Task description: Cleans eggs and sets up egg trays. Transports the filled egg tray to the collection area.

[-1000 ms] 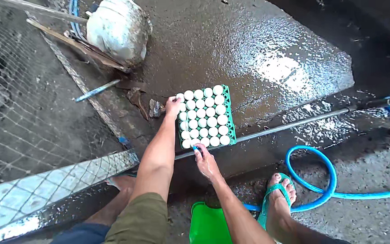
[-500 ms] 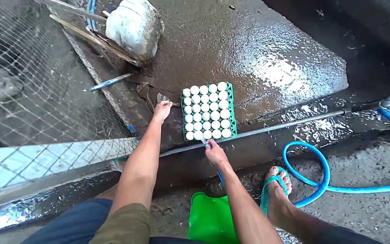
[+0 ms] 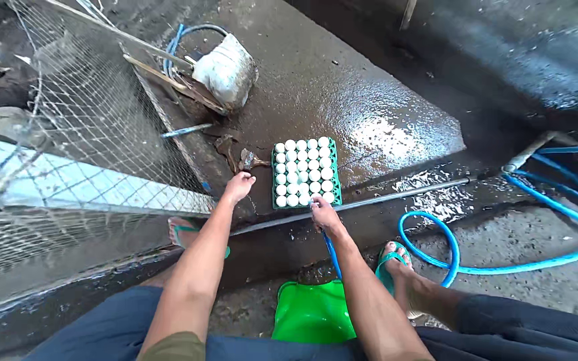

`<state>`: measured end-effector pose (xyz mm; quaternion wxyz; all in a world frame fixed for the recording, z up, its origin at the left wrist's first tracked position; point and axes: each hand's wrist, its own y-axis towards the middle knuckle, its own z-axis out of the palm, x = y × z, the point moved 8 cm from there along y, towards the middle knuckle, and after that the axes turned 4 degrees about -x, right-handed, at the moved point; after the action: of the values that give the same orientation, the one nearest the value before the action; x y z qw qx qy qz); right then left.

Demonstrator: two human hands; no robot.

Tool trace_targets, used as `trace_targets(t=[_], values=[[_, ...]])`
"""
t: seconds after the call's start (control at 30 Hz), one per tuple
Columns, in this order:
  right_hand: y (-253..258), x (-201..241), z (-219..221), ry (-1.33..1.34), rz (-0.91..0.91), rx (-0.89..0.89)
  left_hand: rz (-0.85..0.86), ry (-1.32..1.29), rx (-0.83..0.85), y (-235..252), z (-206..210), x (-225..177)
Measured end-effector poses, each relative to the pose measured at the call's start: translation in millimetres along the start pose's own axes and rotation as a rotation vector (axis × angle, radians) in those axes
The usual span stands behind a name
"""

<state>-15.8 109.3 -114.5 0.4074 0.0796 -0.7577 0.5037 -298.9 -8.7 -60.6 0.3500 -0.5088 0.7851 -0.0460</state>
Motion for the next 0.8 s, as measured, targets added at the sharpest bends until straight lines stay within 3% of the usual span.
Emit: trace_targets(t=[0.1,0.17,0.33,0.43,0.57,0.7,0.8], values=[[-2.1,-4.9,-5.1,0.078,0.008,-0.036,0.009,-0.016,0.013,-25.2,11.4,-5.8],[-4.0,-7.4,-15.2,0.109,0.015,-0.086,0.057,-0.006,0.11,-52.3,34.9,-21.0],[-6.9,-13.6,-62.2,0.125,0.026,-0.309,0.362,0.003,0.675,-136.4,152.1,-60.6],[-9.2,-14.3,-68.8,0.117,0.028,-0.339,0.439,-0.075,0.883,-191.5,196.6,-88.0],[-10.3,-21.1,-53.5,0.096,0.052,-0.252,0.378,-0.232,0.92,-211.9,232.1,-93.2],[-11.7,-26.7,-67.2,0.071,0.025,-0.402,0.249,-0.377,0.838,-211.8,249.0,-83.0],[-13.8,-18.8,-62.0,0.063,0.042,-0.314,0.218,-0.471,0.778,-213.7,249.9,-89.8]])
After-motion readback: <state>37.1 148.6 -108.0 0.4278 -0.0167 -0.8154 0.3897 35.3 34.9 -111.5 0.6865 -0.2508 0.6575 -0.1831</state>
